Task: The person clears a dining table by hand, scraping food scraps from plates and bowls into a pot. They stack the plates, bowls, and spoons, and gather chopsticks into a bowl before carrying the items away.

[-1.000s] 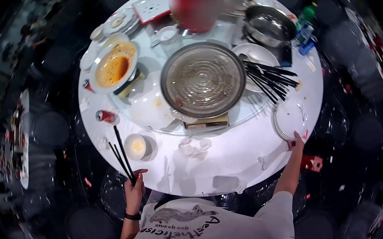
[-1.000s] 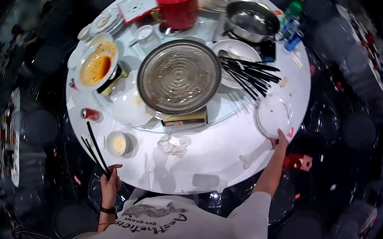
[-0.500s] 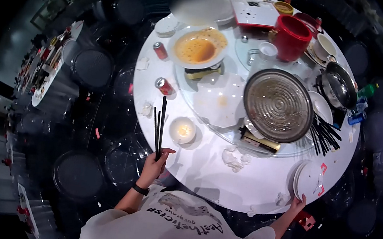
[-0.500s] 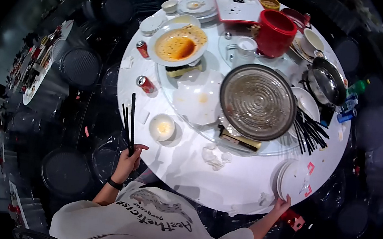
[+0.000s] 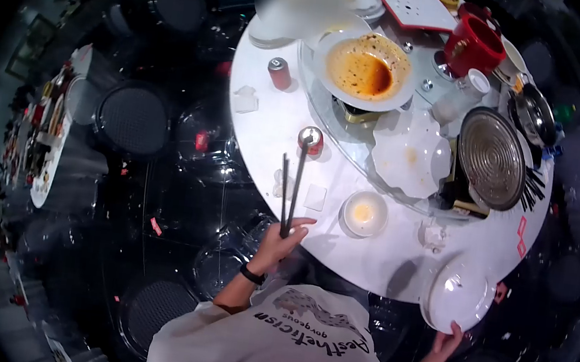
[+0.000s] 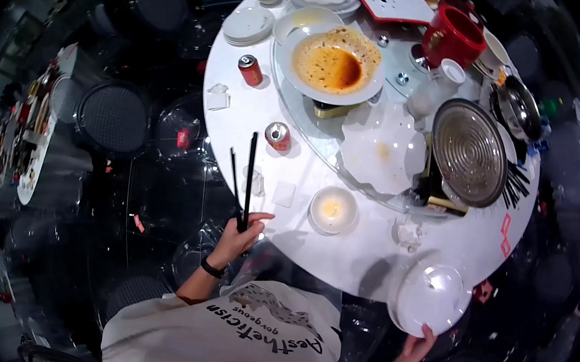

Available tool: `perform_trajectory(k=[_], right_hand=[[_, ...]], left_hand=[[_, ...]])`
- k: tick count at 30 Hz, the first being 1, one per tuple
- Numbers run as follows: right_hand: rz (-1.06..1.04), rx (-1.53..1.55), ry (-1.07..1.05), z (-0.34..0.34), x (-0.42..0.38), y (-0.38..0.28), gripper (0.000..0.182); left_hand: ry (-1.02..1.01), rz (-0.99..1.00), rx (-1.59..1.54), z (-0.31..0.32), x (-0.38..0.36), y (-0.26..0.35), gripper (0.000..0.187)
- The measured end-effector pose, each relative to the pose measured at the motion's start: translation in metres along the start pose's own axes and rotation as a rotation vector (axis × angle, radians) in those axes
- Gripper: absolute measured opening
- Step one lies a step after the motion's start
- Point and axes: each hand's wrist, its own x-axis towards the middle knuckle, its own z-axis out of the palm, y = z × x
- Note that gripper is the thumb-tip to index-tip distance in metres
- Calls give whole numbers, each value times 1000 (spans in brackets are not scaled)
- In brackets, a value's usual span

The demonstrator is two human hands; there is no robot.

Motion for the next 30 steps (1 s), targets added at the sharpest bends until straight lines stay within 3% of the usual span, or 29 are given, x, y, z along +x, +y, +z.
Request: perform_trajectory(k=[7,8,15,19,24,30], right_hand=[[327,-51,-225,186,-62,121,60],[377,-75,-291,217,-63,136,60],[612,-314,-831,402,-62,204,65],[631,-393,-1040,499,-63,218,68],[587,-463,-1127,642,-50,239,72],[470,-485,-997,839,35,310,73]], left_hand=[[-348,51,-137,-25,44,53,56],[-339,9,-190,-35,43,60,51],[179,36,-236,-122,19,82,41],[327,42,-237,-174,42,96,36],[429,75,-244,-273,127,121,28],[288,157,-195,-405,332,187,25]])
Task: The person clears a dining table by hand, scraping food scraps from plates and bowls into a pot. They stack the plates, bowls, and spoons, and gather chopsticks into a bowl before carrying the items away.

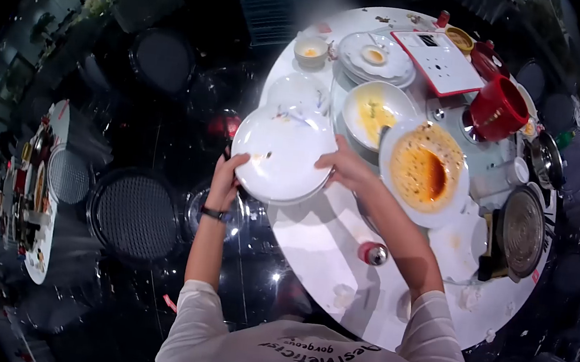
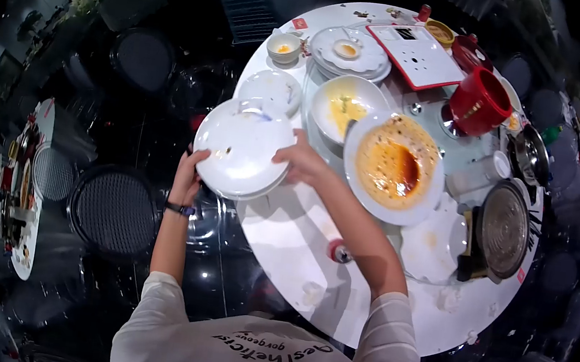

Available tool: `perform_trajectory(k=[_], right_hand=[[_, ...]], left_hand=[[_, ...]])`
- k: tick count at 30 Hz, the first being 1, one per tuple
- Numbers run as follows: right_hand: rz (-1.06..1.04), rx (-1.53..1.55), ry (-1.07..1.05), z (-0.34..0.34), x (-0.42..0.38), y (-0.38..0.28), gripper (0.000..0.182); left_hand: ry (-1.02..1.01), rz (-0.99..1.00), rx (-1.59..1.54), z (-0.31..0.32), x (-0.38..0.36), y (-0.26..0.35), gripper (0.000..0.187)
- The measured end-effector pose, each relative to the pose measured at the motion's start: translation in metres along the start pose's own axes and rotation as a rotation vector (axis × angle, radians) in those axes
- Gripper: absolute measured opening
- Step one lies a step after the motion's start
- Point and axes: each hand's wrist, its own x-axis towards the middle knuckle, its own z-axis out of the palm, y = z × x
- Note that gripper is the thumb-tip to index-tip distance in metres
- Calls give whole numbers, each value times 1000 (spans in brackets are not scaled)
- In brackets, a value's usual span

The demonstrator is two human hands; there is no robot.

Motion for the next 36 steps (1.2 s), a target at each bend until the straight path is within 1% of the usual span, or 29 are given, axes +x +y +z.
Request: perform_trajectory(k=[3,5,8,9,11,12,13,15,16,17,18,19,20,21,23,24,25,27,28,29,30,31,33,34,36], right_hand=[[-66,52,126,-15,111,-5,71],[-68,-14,213,-28,164,-9,66],[25,-166,371,-44,221,-18,61],[-11,-236,447,-60,247,-7,61],[-83,-368,598,-96,297,20,61],[-63,-537,701,-88,295,10,61],[-64,-615,743,-86,298,6,61],[-52,-769,824,-83,299,2,61],[-46,-779,819,-78,295,-4,57],[3,-885,812,-71,291,-10,55],[53,-992,801,-66,289,-18,53],[98,-1096,789,-68,293,-20,52],[117,-1167,777,-70,295,-21,46],[112,-1182,772,-71,294,-21,46],[94,-1222,760,-65,291,-22,45],[114,-1211,779,-59,292,-22,47],[71,-1261,751,-49,281,-30,48],[-19,-1350,687,-28,260,-42,51],[-200,-1317,727,-24,256,-34,61],[-391,-1189,657,-21,250,-26,68],[-576,-1060,581,-9,234,-26,74],[-625,-869,448,8,212,-29,70],[-494,-392,120,48,155,-32,62],[-391,-195,3,63,124,-30,59],[-302,-8,-92,77,72,-20,53]], left_hand=[[-90,7,14,-9,121,8,24],[-140,10,30,-7,187,7,23],[-203,-12,78,0,258,0,21],[-225,-38,122,1,273,-3,24],[-178,-34,190,7,300,-17,35],[-180,28,164,9,314,-27,47],[-194,64,175,10,328,-35,51],[-141,113,233,13,346,-48,52],[-135,119,313,17,345,-41,54],[-128,122,393,20,342,-35,55],[-137,115,388,21,343,-36,62],[-92,194,519,18,351,-43,65],[-37,267,653,15,359,-49,69],[-3,305,728,17,358,-47,68],[23,321,737,25,341,-36,66],[38,340,714,27,331,-29,65],[76,391,743,25,330,-29,57],[150,568,696,19,322,-28,40],[151,614,636,17,311,-25,32],[145,620,515,15,299,-23,27],[128,671,514,23,267,-6,21],[64,680,504,30,232,7,21],[-107,614,471,42,160,18,20],[-199,556,457,48,125,17,20],[-393,420,455,59,61,6,21]])
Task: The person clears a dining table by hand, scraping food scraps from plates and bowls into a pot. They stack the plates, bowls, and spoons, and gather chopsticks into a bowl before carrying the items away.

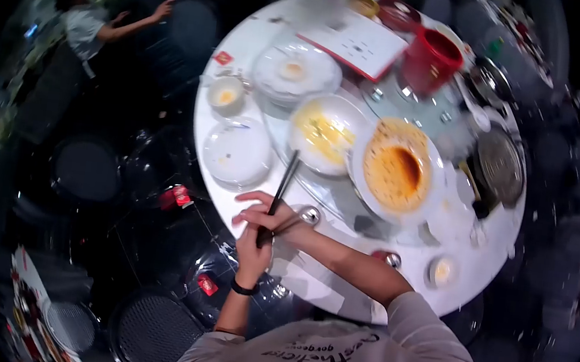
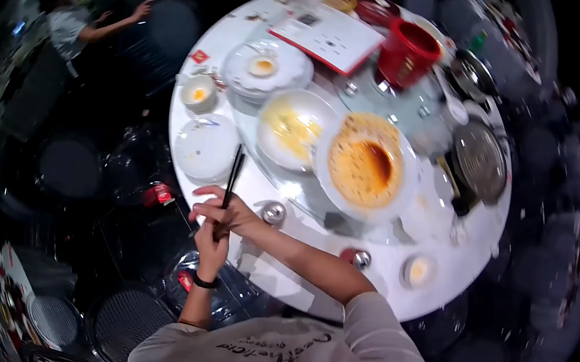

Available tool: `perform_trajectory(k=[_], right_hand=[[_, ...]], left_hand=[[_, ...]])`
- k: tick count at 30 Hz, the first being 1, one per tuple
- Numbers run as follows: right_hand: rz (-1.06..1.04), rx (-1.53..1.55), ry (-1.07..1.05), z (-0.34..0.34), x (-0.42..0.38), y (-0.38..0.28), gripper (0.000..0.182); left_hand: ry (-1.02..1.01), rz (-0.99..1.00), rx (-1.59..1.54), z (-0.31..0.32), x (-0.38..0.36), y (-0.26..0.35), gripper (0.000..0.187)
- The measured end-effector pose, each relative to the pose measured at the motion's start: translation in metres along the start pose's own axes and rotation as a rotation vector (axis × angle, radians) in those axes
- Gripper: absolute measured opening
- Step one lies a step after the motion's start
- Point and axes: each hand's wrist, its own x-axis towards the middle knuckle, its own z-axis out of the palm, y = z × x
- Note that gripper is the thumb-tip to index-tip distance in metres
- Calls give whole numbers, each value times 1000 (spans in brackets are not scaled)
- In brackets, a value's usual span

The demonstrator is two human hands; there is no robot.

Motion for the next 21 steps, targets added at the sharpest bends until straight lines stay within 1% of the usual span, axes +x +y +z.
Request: perform_trajectory(k=[2,5,6,7,8,9,10,11,13,15,16,17,19,21], right_hand=[[-23,89,-25,-1,-64,2,45],[-203,198,192,-8,-159,26,43],[-89,149,312,-6,-200,7,45],[-21,38,362,-12,-238,-2,44],[-42,-23,466,-22,-275,6,40],[-74,-112,629,-39,-315,23,37],[-95,-215,815,-60,-356,40,34],[-122,-362,1053,-88,-396,62,31],[-93,-772,1570,-155,-479,106,40],[132,-1074,1704,-212,-548,129,48],[49,-877,1667,-248,-572,157,57],[103,-575,1527,-250,-575,144,55],[322,-6,1290,-251,-580,117,54],[211,110,1108,-282,-590,147,49]], left_hand=[[-149,-77,-42,29,-41,15,21],[-294,-179,-96,65,-80,31,21],[-322,-228,-121,75,-91,35,19],[-337,-270,-144,86,-99,39,18],[-372,-302,-136,94,-103,51,18],[-400,-339,-123,100,-107,65,17],[-385,-412,-192,106,-112,71,17],[-366,-348,-186,113,-116,69,17],[-379,-346,-172,124,-122,82,17],[-391,-338,-171,137,-130,96,18],[-396,-330,-178,145,-133,97,19],[-392,-326,-186,155,-139,100,19],[-373,-306,-124,177,-154,110,20],[-319,-336,-133,196,-177,113,20]])
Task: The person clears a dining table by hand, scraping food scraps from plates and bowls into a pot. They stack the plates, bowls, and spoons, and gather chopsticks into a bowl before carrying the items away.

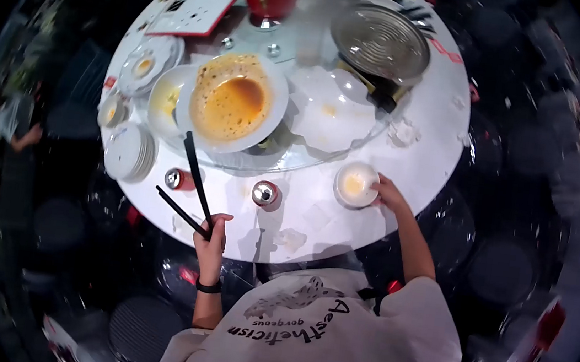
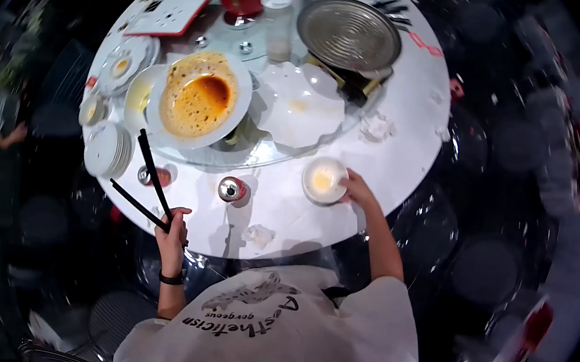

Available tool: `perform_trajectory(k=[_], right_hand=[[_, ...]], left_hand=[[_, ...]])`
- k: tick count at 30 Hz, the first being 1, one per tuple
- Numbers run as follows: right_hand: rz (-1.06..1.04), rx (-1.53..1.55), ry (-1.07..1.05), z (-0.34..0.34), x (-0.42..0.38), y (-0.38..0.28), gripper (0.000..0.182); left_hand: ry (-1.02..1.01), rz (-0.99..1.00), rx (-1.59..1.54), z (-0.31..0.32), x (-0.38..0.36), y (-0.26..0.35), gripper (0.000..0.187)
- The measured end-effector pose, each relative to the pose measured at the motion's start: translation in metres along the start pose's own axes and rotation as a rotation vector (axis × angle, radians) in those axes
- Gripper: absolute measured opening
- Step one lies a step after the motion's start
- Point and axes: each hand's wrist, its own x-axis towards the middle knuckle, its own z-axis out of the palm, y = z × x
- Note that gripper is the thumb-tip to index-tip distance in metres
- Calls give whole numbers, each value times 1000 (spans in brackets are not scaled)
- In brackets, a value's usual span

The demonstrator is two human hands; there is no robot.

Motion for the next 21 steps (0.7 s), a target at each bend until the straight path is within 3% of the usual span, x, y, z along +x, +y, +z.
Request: perform_trajectory(k=[5,8,11,13,15,18,21], right_hand=[[-56,110,-174,12,-14,-6,41],[-82,67,-241,43,-48,-44,41],[-93,-70,-357,89,-77,-79,41],[-120,-112,-463,135,-83,-95,41],[-232,-204,-554,193,-91,-113,40],[-360,-345,-668,288,-78,-128,40],[-343,-251,-733,396,-59,-140,43]], left_hand=[[231,-120,-168,56,-42,-45,16],[209,-160,-200,85,-52,-55,18],[86,-148,-299,94,-52,-44,34],[50,-123,-380,80,-44,-33,47],[89,-147,-437,55,-36,-23,47],[186,-149,-284,-5,-12,20,37],[293,-114,-220,-91,32,36,29]])
